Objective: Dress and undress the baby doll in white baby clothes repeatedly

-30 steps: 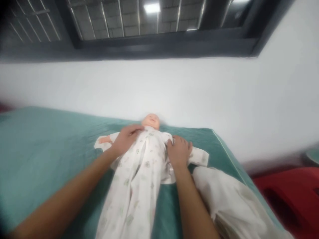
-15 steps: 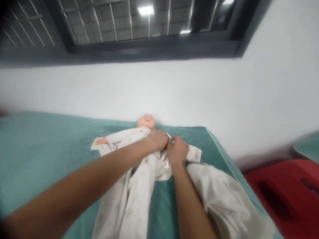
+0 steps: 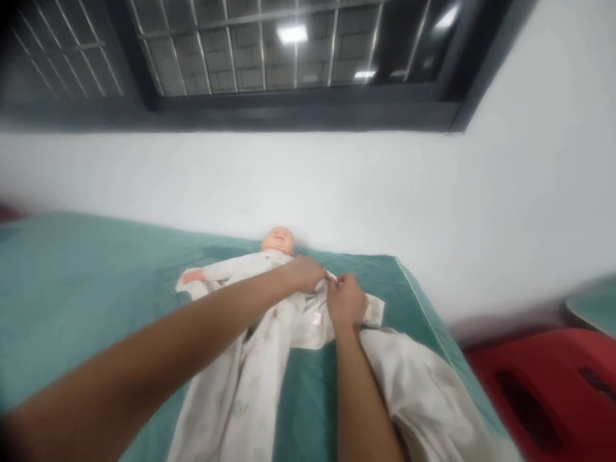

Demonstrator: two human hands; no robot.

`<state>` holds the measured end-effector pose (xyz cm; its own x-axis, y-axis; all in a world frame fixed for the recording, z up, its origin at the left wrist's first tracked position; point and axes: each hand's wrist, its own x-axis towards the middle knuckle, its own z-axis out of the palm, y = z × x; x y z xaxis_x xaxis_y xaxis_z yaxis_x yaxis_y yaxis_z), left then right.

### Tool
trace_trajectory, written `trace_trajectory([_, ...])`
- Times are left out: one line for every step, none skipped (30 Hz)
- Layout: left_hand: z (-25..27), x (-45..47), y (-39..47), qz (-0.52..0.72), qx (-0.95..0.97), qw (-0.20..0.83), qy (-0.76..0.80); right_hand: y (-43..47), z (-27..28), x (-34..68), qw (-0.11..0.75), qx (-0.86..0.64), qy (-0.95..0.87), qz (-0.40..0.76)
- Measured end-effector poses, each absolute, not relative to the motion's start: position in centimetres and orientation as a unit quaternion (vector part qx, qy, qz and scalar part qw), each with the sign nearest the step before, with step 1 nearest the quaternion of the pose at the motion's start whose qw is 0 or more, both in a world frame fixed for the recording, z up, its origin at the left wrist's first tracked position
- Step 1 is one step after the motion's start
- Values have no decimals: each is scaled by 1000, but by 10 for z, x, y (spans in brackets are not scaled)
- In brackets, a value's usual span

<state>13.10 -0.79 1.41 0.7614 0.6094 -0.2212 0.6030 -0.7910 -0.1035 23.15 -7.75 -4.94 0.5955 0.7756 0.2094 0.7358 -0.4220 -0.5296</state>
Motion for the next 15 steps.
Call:
trace_trajectory([12,134,-8,124,-941,8,-316,-77,-49,231,283,-843,-457,33])
trace_trajectory([9,137,-8,125,-943,3,-309,-77,-49,230,270,-843,-465,33])
trace_trajectory([7,140,-9,125,-945,0,-302,-77,-49,230,260,-842,-471,34])
trace_trajectory([4,142,-9,121,-947,1,-297,-76,-50,230,254,-843,-474,37])
trace_trajectory([2,143,-9,114,-950,3,-292,-76,-50,231,252,-843,-474,41])
trace_trajectory([0,143,-9,105,-952,8,-288,-76,-50,231,252,-843,-472,46])
trace_trajectory([-3,142,-9,94,-953,15,-286,-76,-50,231,254,-843,-471,51])
trace_trajectory([-4,141,-10,82,-954,22,-286,-76,-50,232,257,-844,-468,54])
trace_trajectory([-6,140,-10,72,-955,30,-287,-76,-50,232,260,-844,-466,57])
trace_trajectory([-7,139,-11,65,-955,37,-288,-77,-50,233,264,-845,-462,58])
trace_trajectory([-7,138,-11,60,-954,42,-290,-77,-49,233,268,-845,-458,59])
trace_trajectory([-7,137,-12,57,-954,48,-290,-78,-48,233,273,-847,-453,60])
trace_trajectory([-7,136,-11,55,-954,52,-289,-79,-46,233,279,-847,-448,61])
trace_trajectory([-6,134,-11,53,-954,57,-289,-80,-45,233,285,-848,-443,62])
trace_trajectory([-5,133,-10,51,-953,62,-291,-81,-44,233,292,-848,-438,64])
